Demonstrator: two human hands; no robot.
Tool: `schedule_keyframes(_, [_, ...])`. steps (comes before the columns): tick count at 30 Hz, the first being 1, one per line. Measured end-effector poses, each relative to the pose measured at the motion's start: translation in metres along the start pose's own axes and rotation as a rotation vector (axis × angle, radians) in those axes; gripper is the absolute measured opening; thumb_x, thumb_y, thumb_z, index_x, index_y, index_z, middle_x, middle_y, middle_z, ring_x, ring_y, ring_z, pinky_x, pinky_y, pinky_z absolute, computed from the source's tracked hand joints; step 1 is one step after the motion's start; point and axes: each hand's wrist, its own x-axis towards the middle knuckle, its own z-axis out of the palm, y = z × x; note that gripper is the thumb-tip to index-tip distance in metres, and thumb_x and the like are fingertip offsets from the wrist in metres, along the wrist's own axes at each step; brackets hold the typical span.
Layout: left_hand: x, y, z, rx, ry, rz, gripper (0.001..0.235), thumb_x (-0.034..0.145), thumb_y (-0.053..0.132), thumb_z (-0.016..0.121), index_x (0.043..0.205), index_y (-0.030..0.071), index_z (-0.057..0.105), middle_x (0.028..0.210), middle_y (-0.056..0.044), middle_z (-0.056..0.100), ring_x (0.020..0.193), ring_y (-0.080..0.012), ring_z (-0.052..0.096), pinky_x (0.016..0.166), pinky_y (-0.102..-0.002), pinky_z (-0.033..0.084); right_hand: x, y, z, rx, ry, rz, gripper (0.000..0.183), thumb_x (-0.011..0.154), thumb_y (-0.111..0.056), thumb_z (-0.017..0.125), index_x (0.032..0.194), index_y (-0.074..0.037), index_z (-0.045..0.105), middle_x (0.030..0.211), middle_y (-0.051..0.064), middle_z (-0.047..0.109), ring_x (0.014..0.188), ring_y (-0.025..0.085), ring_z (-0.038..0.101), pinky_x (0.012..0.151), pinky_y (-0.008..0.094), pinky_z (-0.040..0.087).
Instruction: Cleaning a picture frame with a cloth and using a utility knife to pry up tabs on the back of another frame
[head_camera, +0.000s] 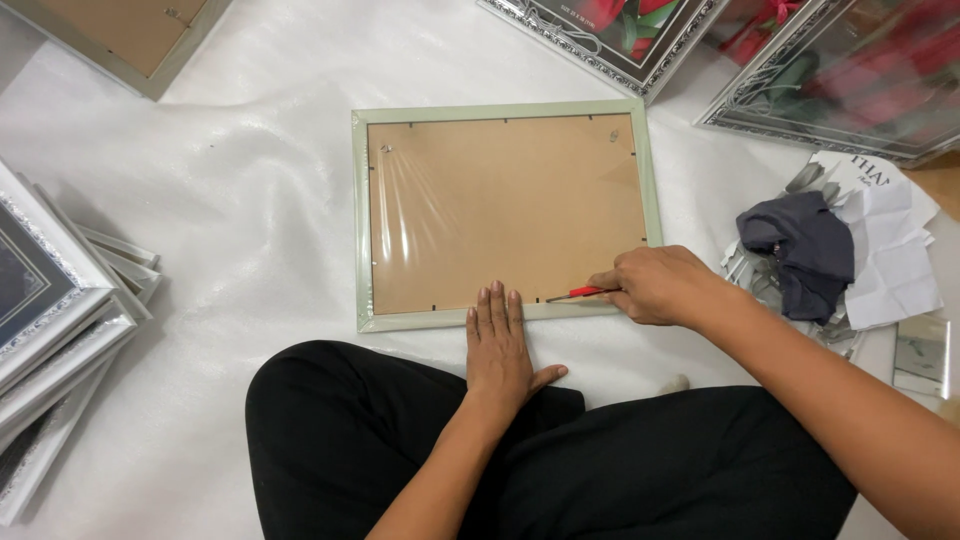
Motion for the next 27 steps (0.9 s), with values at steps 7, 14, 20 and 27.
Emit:
schedule_keyframes(7, [-0.002,0.0,-0.001,0.016,0.009,0.014,0.135,0.077,0.09,0.051,0.163,-0.001,0.001,0.169,-0.028,-0.007,0.157,-0.0447,-0.007,0.125,-0.057,0.002,-0.011,0.018,0.001,-0.004,-0.034,0.046,0.038,0.094,-0.038,0.056,0.13,-0.036,0.071,0.108,0.0,0.079,0.104,0.027,0.074,0.091,0.043,0.058])
schedule_keyframes(14, [-0.001,0.0,0.0,0.026,0.012,0.014,0.134,0.078,0.087,0.054,0.163,-0.001,0.0,0.169,-0.028,-0.007,0.157,-0.0452,-0.007,0.125,-0.057,0.001,-0.017,0.059,0.011,-0.024,-0.074,0.116,0.04,0.094,-0.041,0.053,0.131,-0.041,0.069,0.113,-0.002,0.079,0.111,0.026,0.073,0.095,0.041,0.057])
schedule_keyframes(20, [0.007,-0.003,0.027,0.025,0.008,0.014,0.134,0.079,0.086,0.057,0.163,-0.002,0.0,0.169,-0.029,-0.007,0.156,-0.0454,-0.006,0.125,-0.057,0.001,-0.021,0.084,0.023,-0.015,-0.097,0.163,0.041,0.094,-0.04,0.054,0.132,-0.043,0.069,0.115,-0.003,0.079,0.114,0.026,0.072,0.097,0.04,0.057])
schedule_keyframes(27, [0.029,-0.014,0.083,0.211,0.691,0.099,0.152,0.062,0.098,0.059,0.156,-0.013,0.013,0.165,-0.04,0.003,0.158,-0.0503,-0.005,0.123,-0.058,0.005,-0.021,0.102,0.036,-0.062,-0.024,0.15,0.034,0.094,-0.039,0.058,0.124,-0.045,0.071,0.102,-0.009,0.075,0.096,0.018,0.072,0.081,0.034,0.056])
